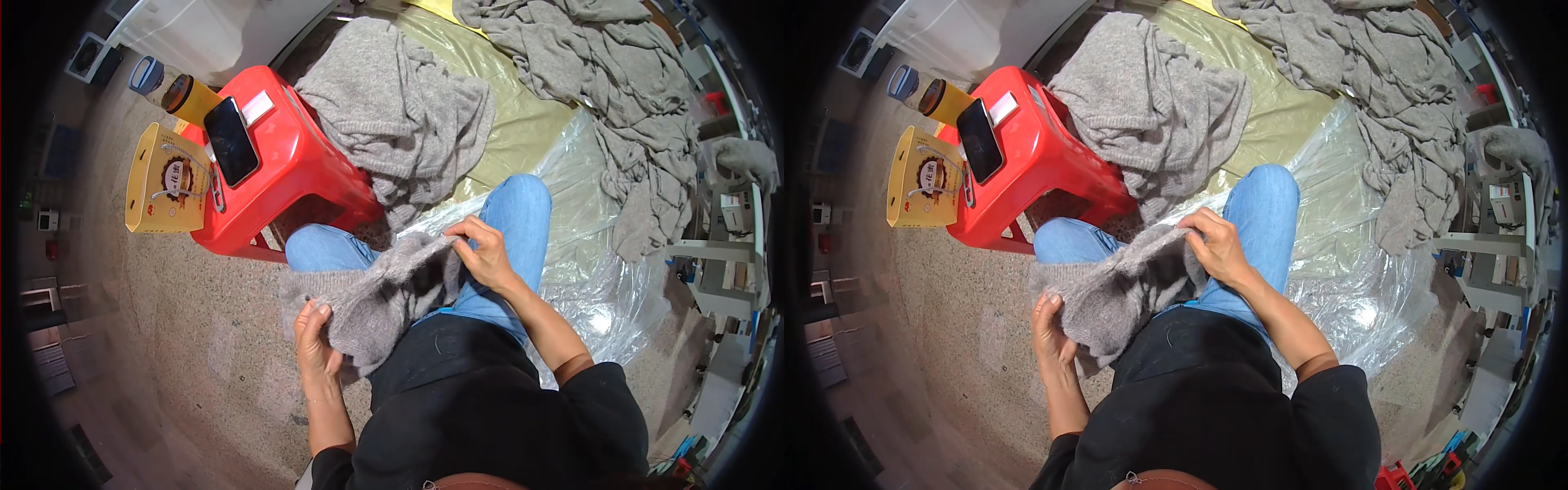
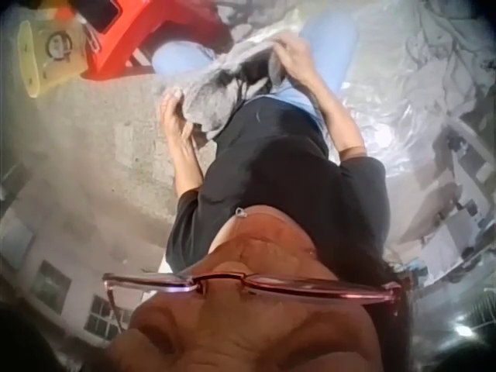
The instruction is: Inspecting and cleaning loose threads or lint from fabric pieces on a factory floor.
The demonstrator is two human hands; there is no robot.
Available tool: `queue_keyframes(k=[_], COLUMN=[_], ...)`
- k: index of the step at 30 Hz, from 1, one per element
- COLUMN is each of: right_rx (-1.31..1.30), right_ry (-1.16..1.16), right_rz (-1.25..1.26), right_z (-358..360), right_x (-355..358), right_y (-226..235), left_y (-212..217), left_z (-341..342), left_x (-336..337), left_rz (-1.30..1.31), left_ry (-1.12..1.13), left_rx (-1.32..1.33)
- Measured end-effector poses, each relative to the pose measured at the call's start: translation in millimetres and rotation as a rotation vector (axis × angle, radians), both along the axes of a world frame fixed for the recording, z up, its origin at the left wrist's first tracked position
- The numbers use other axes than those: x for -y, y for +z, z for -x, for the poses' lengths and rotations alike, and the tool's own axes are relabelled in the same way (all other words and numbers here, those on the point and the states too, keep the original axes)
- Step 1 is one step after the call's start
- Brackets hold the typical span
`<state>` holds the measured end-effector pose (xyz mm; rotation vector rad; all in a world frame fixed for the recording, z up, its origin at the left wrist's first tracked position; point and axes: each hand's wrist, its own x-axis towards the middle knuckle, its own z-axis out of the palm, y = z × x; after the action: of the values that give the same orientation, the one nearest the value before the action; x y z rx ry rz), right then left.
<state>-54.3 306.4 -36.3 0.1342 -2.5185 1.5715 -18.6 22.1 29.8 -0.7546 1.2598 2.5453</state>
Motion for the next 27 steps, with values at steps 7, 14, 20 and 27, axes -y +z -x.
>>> queue_keyframes(k=[7, 14, 20, 27], right_rx=[-0.213, -0.53, -0.51, -0.524], right_ry=[0.1, 0.282, 0.248, 0.195], right_rz=[0.029, 0.079, -0.016, -0.021], right_z=[-11.7, -28.7, -24.9, -27.6], right_x=[5.6, 65.4, 73.9, 79.3], right_y=[40.4, 74.8, 64.1, 61.5], left_y=[0.4, 4.6, 1.9, -6.1], left_z=[0.6, 5.9, -2.7, -6.7], left_x=[-0.5, -49.3, -51.2, -54.2], left_rz=[-0.067, 0.014, -0.027, -0.032], left_ry=[-0.002, -0.182, -0.131, -0.071], left_rx=[0.002, -0.076, -0.121, -0.121])
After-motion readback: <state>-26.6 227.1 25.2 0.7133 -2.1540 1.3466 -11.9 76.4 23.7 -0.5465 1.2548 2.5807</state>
